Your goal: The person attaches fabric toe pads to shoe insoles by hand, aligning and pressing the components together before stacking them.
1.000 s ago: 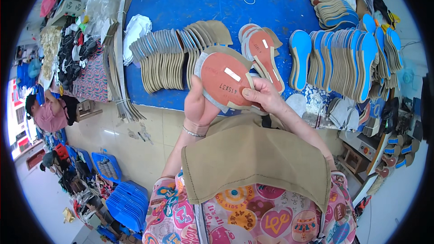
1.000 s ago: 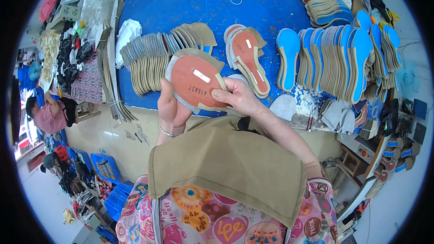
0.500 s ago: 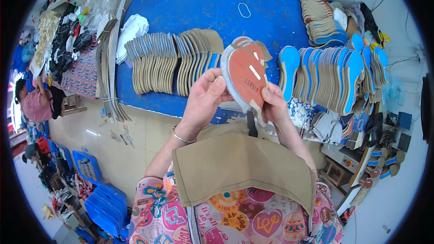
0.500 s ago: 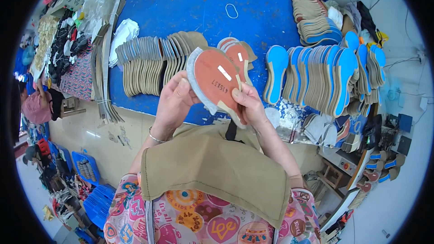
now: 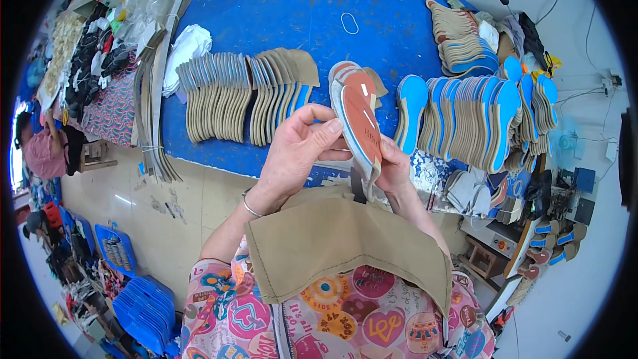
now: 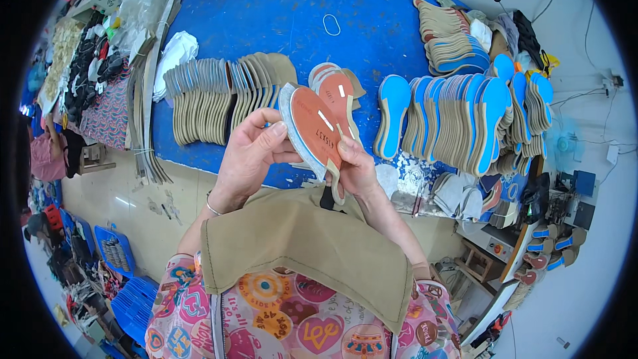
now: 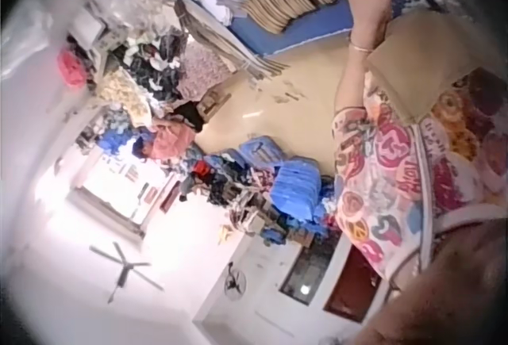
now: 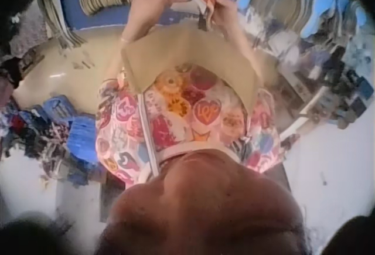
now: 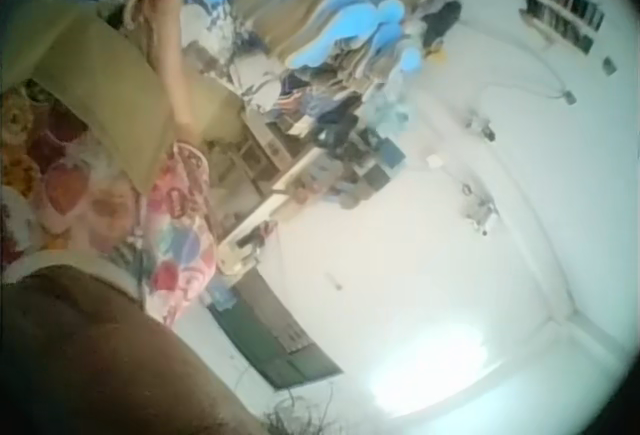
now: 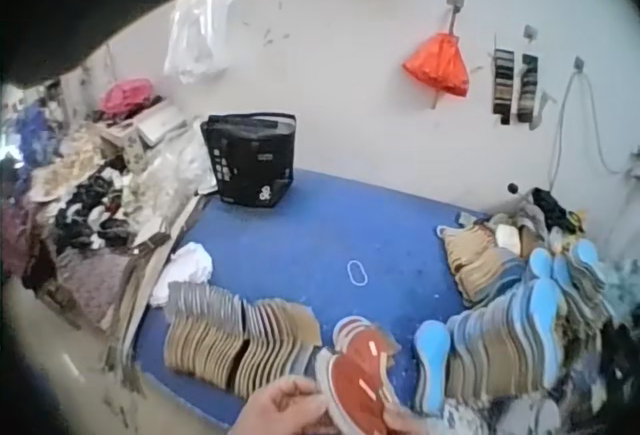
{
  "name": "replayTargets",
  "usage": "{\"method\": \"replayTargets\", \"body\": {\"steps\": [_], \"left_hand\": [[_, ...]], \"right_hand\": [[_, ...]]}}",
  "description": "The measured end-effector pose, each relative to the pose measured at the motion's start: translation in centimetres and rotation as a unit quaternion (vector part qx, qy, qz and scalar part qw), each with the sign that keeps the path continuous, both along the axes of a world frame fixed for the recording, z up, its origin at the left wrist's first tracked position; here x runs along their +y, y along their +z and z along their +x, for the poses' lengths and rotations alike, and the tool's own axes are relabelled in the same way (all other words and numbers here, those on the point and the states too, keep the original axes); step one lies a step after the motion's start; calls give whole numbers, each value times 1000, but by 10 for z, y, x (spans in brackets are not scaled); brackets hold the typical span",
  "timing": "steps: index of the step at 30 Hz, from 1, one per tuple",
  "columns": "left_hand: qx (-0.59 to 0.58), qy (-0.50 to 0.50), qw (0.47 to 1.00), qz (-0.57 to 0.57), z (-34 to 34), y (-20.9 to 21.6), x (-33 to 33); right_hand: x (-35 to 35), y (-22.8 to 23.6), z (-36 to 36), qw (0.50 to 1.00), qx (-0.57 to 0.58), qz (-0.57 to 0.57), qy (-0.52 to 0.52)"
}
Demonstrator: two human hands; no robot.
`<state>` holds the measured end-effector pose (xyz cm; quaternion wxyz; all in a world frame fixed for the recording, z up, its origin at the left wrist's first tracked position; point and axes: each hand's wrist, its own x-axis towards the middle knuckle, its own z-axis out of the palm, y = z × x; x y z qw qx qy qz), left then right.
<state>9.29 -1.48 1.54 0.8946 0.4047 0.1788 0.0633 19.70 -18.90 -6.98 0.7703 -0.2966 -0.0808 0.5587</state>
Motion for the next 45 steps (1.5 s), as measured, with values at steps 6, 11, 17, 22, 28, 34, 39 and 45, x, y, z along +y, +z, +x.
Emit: {"method": "replayTargets", "body": {"steps": [6,11,17,22,28,34,39,45], "left_hand": [[19,-11,999,-24,-1,-2,2],[14,-34,999,-25,3,7,6],[-3,-38,997,-64,5,14,13],[23,-39,999,-18,4,15,16],[27,-23,999,-16,5,8,19],[12,-8,1000,-13,9,3,20],[-8,2,1000,-26,11,2,17],[-22,11,1000,-3,13,1,14]], "right_hand": [[7,8,-4,1000,6,-17,-2],[7,8,1,1000,14,-12,0],[11,19,1,1000,-21,-5,13],[13,22,-3,1000,-6,-8,10],[16,24,-3,1000,13,5,10],[17,24,-3,999,40,2,11],[17,21,-3,998,46,22,21],[16,18,-3,997,34,60,38]]}}
